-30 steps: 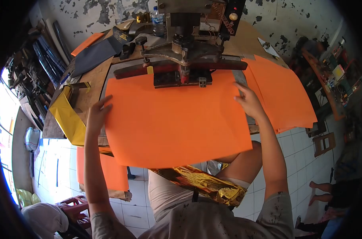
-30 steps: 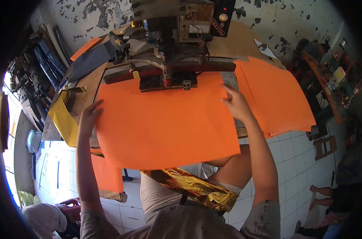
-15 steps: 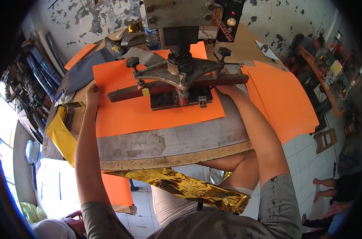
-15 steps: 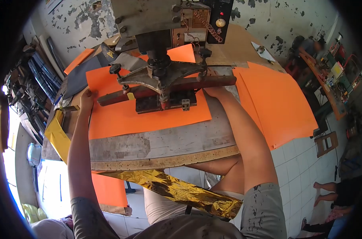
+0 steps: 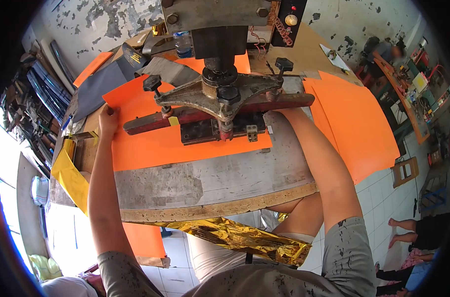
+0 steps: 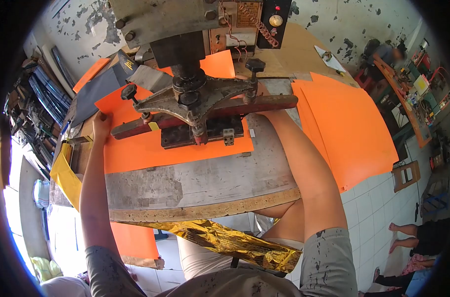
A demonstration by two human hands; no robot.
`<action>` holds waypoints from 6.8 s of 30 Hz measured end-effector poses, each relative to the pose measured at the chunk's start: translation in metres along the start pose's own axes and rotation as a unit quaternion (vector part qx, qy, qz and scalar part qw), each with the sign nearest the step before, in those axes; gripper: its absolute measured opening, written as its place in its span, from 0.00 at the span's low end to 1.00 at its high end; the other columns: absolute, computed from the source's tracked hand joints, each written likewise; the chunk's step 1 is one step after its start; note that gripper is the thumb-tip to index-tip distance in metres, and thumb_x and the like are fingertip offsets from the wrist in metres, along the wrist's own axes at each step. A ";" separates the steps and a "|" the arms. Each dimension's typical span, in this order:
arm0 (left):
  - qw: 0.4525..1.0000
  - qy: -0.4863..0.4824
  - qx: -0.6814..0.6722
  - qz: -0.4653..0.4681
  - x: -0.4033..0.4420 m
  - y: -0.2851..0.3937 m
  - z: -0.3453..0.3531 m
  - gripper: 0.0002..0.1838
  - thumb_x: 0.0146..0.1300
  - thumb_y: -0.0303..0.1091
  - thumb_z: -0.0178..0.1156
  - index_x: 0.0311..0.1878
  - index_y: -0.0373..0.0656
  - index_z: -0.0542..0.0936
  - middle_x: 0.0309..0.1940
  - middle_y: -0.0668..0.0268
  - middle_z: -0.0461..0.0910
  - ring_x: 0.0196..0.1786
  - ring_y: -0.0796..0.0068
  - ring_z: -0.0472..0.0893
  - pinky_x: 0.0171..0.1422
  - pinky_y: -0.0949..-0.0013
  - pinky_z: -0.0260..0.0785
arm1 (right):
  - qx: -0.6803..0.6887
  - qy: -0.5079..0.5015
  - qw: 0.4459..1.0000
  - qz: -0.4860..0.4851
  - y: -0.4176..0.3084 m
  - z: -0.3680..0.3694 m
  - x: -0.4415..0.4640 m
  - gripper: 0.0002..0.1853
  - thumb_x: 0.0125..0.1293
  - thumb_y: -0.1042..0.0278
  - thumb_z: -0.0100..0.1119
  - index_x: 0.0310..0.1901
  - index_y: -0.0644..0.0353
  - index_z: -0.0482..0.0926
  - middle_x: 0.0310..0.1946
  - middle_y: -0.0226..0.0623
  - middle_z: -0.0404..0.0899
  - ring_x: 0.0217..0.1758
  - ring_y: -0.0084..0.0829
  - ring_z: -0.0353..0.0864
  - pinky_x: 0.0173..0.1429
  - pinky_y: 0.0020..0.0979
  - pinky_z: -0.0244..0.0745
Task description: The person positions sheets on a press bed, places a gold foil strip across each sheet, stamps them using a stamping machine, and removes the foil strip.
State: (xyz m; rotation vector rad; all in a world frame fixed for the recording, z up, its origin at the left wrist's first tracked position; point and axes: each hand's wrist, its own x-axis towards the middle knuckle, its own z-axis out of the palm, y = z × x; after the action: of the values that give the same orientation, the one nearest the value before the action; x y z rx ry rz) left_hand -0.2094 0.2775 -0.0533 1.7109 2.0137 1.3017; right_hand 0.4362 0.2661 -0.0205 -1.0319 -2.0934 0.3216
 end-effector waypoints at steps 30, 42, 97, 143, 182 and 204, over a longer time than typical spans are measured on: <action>0.954 -0.213 0.139 0.159 -0.270 0.188 -0.048 0.24 0.77 0.35 0.53 0.72 0.38 0.74 0.78 0.57 0.68 0.82 0.51 0.62 0.86 0.48 0.49 | -0.162 -0.097 0.980 0.064 -0.176 -0.021 -0.163 0.27 0.80 0.62 0.51 0.76 0.62 0.67 0.72 0.44 0.73 0.78 0.48 0.65 0.79 0.51 0.57; 0.960 -0.182 0.143 0.157 -0.277 0.195 -0.045 0.24 0.71 0.33 0.57 0.68 0.36 0.78 0.76 0.53 0.70 0.80 0.47 0.64 0.84 0.48 0.53 | -0.168 -0.091 0.980 0.058 -0.178 -0.021 -0.165 0.25 0.80 0.62 0.51 0.74 0.61 0.68 0.72 0.41 0.74 0.78 0.47 0.67 0.78 0.50 0.58; 0.959 -0.183 0.173 0.129 -0.272 0.196 -0.033 0.26 0.62 0.30 0.60 0.66 0.39 0.81 0.74 0.54 0.73 0.78 0.46 0.68 0.83 0.46 0.57 | -0.156 -0.126 0.973 0.116 -0.174 -0.023 -0.158 0.31 0.76 0.62 0.55 0.78 0.58 0.63 0.76 0.39 0.70 0.81 0.46 0.64 0.81 0.53 0.57; 0.949 -0.206 0.165 0.173 -0.271 0.198 -0.042 0.28 0.64 0.33 0.62 0.69 0.41 0.78 0.76 0.55 0.70 0.80 0.49 0.65 0.85 0.47 0.54 | -0.173 -0.098 0.974 0.113 -0.179 -0.016 -0.160 0.25 0.77 0.61 0.54 0.73 0.57 0.72 0.74 0.38 0.73 0.81 0.45 0.65 0.81 0.52 0.55; 0.824 0.087 -0.447 -0.338 -0.481 -0.035 -0.027 0.20 0.76 0.37 0.63 0.65 0.40 0.73 0.52 0.63 0.81 0.54 0.70 0.83 0.61 0.62 0.77 | 0.151 -0.428 0.834 0.314 -0.181 0.073 -0.404 0.24 0.72 0.49 0.67 0.46 0.70 0.84 0.37 0.49 0.86 0.39 0.31 0.85 0.47 0.37 0.76; 0.983 -0.044 0.068 0.164 -0.374 0.205 -0.156 0.25 0.69 0.30 0.65 0.69 0.42 0.77 0.67 0.57 0.78 0.73 0.57 0.74 0.79 0.55 0.62 | 0.226 -0.158 0.913 0.302 -0.270 -0.207 -0.440 0.23 0.63 0.48 0.75 0.28 0.62 0.79 0.25 0.33 0.81 0.28 0.25 0.80 0.37 0.27 0.69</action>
State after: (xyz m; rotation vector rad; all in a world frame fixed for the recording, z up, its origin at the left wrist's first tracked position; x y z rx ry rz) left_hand -0.0491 -0.1361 0.0447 2.1961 1.8656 1.1722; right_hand 0.6012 -0.2633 0.0274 -1.3754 -1.7725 1.2905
